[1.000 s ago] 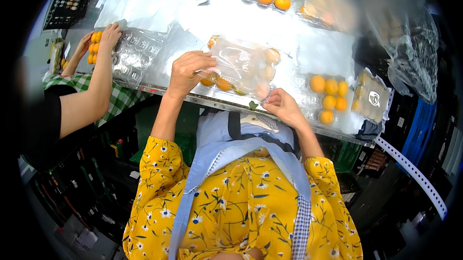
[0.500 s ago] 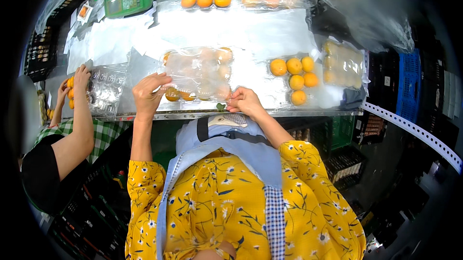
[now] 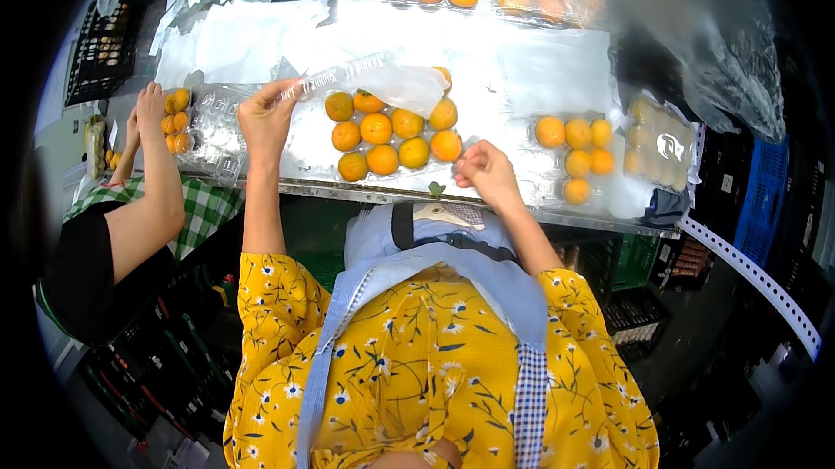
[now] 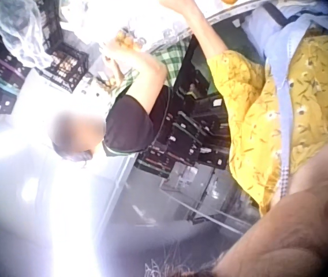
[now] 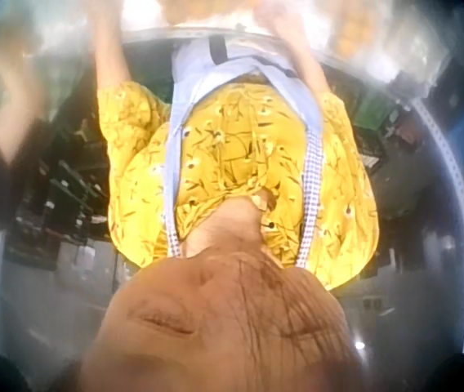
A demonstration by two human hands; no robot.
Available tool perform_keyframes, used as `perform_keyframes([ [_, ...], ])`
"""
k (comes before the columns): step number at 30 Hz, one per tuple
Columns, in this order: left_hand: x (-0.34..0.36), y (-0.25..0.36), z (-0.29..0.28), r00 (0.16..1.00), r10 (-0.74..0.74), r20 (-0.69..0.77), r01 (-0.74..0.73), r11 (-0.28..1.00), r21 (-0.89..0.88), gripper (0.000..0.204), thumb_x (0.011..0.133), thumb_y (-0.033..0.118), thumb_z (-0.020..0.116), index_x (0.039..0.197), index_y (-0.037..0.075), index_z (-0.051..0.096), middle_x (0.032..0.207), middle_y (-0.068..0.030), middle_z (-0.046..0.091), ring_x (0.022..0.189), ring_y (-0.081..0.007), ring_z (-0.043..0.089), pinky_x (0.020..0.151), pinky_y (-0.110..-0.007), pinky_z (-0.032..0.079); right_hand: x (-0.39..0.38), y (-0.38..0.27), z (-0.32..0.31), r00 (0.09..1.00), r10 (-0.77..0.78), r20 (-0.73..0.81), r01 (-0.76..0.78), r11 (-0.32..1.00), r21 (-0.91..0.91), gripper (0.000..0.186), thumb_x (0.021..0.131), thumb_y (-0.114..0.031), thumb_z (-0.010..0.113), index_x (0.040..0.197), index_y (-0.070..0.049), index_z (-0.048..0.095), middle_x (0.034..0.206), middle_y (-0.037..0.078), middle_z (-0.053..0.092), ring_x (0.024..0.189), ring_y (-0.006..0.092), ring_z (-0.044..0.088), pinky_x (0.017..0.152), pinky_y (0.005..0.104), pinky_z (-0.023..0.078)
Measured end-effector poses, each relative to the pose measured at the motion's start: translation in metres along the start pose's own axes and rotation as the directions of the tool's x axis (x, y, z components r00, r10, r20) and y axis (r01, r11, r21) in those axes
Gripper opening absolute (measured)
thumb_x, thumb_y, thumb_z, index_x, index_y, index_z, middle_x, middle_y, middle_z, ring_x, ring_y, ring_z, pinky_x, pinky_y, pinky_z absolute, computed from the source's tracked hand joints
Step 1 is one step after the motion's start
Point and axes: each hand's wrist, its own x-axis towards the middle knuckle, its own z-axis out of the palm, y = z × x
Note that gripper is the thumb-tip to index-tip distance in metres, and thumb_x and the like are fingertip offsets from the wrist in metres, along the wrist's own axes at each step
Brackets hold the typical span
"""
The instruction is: The person arranges oranges on a metal table, places them into clear plastic bags, and seals the bags. They also handle small white labels and place them on the packaged fruit. The person works alongside another individual who performs similar packaging tasks.
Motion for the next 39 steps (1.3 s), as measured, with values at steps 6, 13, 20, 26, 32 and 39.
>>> perform_keyframes([
  [6, 0.031, -0.008, -0.020, 0.962, -0.273, -0.012, 0.273, 0.961, 0.041, 0.021, 0.078, 0.017, 0.073, 0.087, -0.002, 0.072, 0.069, -0.0060, 0.068, 0.060, -0.0076, 0.060, 0.056, -0.022, 0.047, 0.023, -0.038, -0.014, 0.992, -0.076, -0.105, 0.056, 0.981, -0.184, 0.005, 0.084, -0.004, 0.058, 0.088, -0.001, 0.057, 0.073, 0.005, 0.059, 0.062, 0.0130, 0.062, 0.057, 0.0247, 0.053],
  [13, 0.062, -0.058, -0.024, 0.853, -0.521, 0.042, 0.522, 0.845, -0.118, 0.047, 0.072, 0.027, 0.080, 0.096, -0.011, 0.066, 0.073, -0.0101, 0.067, 0.056, -0.0125, 0.060, 0.052, -0.022, 0.050, 0.041, -0.062, -0.020, 0.976, -0.155, -0.155, 0.050, 0.845, -0.533, 0.015, 0.086, -0.011, 0.058, 0.092, 0.002, 0.059, 0.072, 0.008, 0.063, 0.059, 0.0150, 0.065, 0.056, 0.0278, 0.052],
  [20, 0.070, -0.097, -0.021, 0.778, -0.624, 0.069, 0.626, 0.761, -0.171, 0.054, 0.071, 0.032, 0.082, 0.106, -0.004, 0.063, 0.089, -0.0118, 0.065, 0.069, -0.0149, 0.062, 0.062, -0.024, 0.054, 0.045, -0.052, -0.015, 0.962, -0.237, -0.140, 0.104, 0.783, -0.613, 0.031, 0.088, -0.011, 0.059, 0.112, 0.006, 0.053, 0.084, 0.013, 0.066, 0.071, 0.0180, 0.067, 0.060, 0.0295, 0.055],
  [26, 0.027, -0.111, 0.003, 0.732, -0.652, 0.196, 0.639, 0.558, -0.530, 0.073, 0.080, 0.025, 0.075, 0.131, -0.007, 0.036, 0.112, -0.0193, 0.056, 0.094, -0.0276, 0.063, 0.074, -0.035, 0.058, 0.043, -0.035, -0.007, 0.978, -0.124, -0.167, 0.062, 0.939, -0.337, 0.050, 0.087, -0.002, 0.057, 0.131, 0.007, 0.035, 0.093, 0.018, 0.061, 0.079, 0.0214, 0.068, 0.064, 0.0288, 0.058],
  [32, -0.024, -0.102, 0.035, 0.685, -0.676, 0.270, 0.704, 0.520, -0.483, 0.046, 0.084, 0.006, 0.065, 0.120, -0.009, 0.041, 0.102, -0.0193, 0.058, 0.083, -0.0266, 0.065, 0.072, -0.034, 0.059, 0.051, -0.033, -0.004, 0.978, -0.137, -0.155, 0.093, 0.961, -0.262, 0.047, 0.087, 0.001, 0.054, 0.128, 0.004, 0.033, 0.085, 0.014, 0.059, 0.073, 0.0199, 0.067, 0.063, 0.0283, 0.058],
  [39, -0.050, -0.100, 0.043, 0.667, -0.705, 0.240, 0.701, 0.486, -0.521, 0.038, 0.086, 0.000, 0.058, 0.120, -0.006, 0.041, 0.093, -0.0147, 0.057, 0.081, -0.0265, 0.066, 0.067, -0.031, 0.059, 0.043, -0.056, -0.002, 0.970, -0.186, -0.159, 0.107, 0.907, -0.408, 0.043, 0.086, 0.000, 0.054, 0.126, 0.003, 0.036, 0.083, 0.012, 0.059, 0.069, 0.0171, 0.066, 0.061, 0.0268, 0.057],
])
